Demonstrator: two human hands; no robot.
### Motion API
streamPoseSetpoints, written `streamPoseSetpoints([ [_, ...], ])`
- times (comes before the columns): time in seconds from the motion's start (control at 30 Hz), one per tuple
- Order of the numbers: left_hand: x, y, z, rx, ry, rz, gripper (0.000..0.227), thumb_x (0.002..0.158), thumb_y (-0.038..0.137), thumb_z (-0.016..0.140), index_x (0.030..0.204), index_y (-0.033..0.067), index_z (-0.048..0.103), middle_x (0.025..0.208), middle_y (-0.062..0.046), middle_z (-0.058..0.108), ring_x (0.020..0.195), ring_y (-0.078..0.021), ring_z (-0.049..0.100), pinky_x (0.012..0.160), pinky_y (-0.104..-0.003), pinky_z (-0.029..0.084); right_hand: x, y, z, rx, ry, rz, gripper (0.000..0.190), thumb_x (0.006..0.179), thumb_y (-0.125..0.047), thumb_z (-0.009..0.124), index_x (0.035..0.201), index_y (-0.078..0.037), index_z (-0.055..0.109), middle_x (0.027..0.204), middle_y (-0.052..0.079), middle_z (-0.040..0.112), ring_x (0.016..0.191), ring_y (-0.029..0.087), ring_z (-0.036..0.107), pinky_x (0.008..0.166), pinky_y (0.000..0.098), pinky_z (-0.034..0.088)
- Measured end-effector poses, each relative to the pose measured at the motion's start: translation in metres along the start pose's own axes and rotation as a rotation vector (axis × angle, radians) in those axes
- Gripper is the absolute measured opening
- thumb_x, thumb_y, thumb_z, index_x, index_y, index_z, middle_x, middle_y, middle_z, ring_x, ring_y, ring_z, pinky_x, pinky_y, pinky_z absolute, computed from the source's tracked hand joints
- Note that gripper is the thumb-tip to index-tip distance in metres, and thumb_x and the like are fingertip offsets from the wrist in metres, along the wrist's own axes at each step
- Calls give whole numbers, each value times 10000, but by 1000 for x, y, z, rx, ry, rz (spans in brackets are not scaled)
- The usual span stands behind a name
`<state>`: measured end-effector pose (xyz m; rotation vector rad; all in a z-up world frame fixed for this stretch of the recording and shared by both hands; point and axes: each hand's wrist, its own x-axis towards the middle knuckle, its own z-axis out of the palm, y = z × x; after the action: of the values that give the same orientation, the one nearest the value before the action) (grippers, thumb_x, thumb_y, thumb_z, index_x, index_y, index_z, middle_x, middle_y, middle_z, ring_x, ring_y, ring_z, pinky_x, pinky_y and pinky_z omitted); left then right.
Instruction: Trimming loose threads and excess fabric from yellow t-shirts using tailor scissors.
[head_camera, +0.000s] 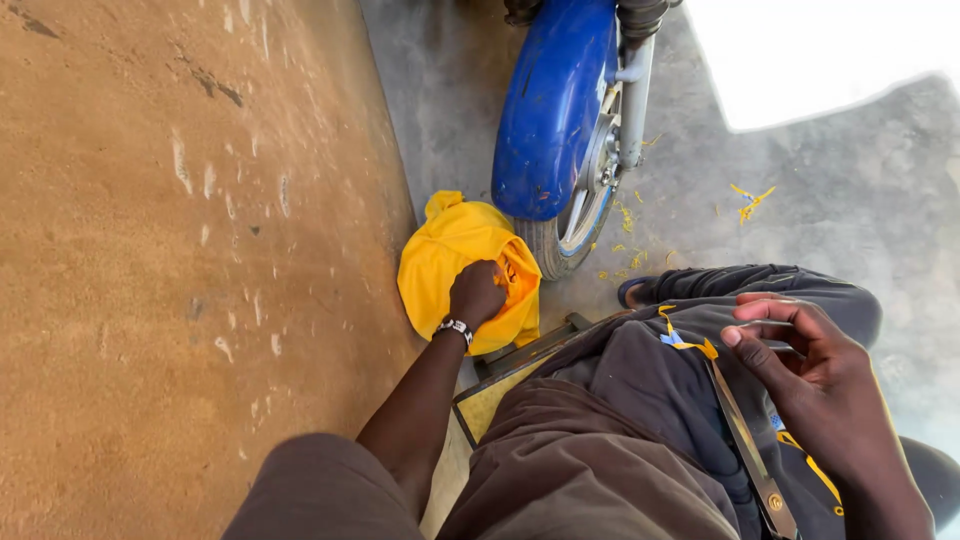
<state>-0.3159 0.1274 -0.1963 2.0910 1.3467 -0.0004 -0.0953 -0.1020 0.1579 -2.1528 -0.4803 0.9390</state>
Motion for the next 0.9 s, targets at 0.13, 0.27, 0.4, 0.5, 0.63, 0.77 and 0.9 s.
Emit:
streamPoseSetpoints([
  [0.13, -22, -3, 6, 60, 5, 19, 637, 791, 86, 727, 1396, 152, 541, 1432, -69, 463, 962, -419, 639, 839, -509, 541, 1, 3, -3, 4, 30, -3, 227, 912, -40, 693, 1132, 14, 673, 1167, 112, 690, 1012, 220, 635, 866, 355, 508],
  [0.27, -12, -11, 27, 113, 11, -63, 480, 783, 167, 788, 1235, 147, 628, 1250, -89, 517, 973, -374, 631, 809, -491, 541, 2, 13, -6, 58, 17, -12, 210, 887, -51, 704, 1087, 9, 688, 1242, 88, 693, 1008, 216, 639, 862, 349, 530],
  [0.4, 3, -16, 40, 102, -18, -150, 242, 810, 105, 731, 1046, 85, 686, 1213, -130, 526, 925, -410, 638, 825, -498, 550, 1, 13, -7, 91, 1, 16, 242, 879, -46, 710, 1114, 11, 698, 1203, 94, 704, 1014, 207, 635, 867, 339, 524],
  [0.5, 20, -53, 58, -100, 93, 33, 215, 766, 39, 669, 973, 16, 722, 1101, -139, 671, 982, -339, 665, 928, -334, 531, 3, 17, -11, 93, -5, 5, 261, 862, -90, 723, 1104, 7, 699, 1222, 89, 703, 982, 218, 646, 837, 350, 537],
  [0.63, 4, -51, -4, -523, 204, -129, 173, 806, 47, 701, 978, 28, 704, 995, -94, 728, 897, -271, 664, 868, -342, 531, 1, 14, -16, 76, 7, -6, 228, 878, -74, 710, 1094, -4, 693, 1247, 76, 703, 996, 211, 637, 863, 347, 529],
  [0.77, -13, -43, -65, -541, 207, -143, 94, 865, 37, 649, 948, 58, 689, 829, -33, 663, 747, -194, 588, 716, -327, 491, -3, 8, -15, 31, 4, 56, 230, 890, -93, 710, 1110, -25, 699, 1216, 81, 707, 1015, 222, 644, 867, 365, 516],
  [0.9, -19, -7, -131, -421, 297, -181, 77, 874, 90, 617, 928, 67, 667, 863, -57, 691, 779, -235, 608, 732, -376, 492, -2, 7, -14, 14, -28, 25, 251, 878, -104, 717, 1115, -22, 704, 1185, 104, 711, 1011, 238, 658, 863, 383, 542],
])
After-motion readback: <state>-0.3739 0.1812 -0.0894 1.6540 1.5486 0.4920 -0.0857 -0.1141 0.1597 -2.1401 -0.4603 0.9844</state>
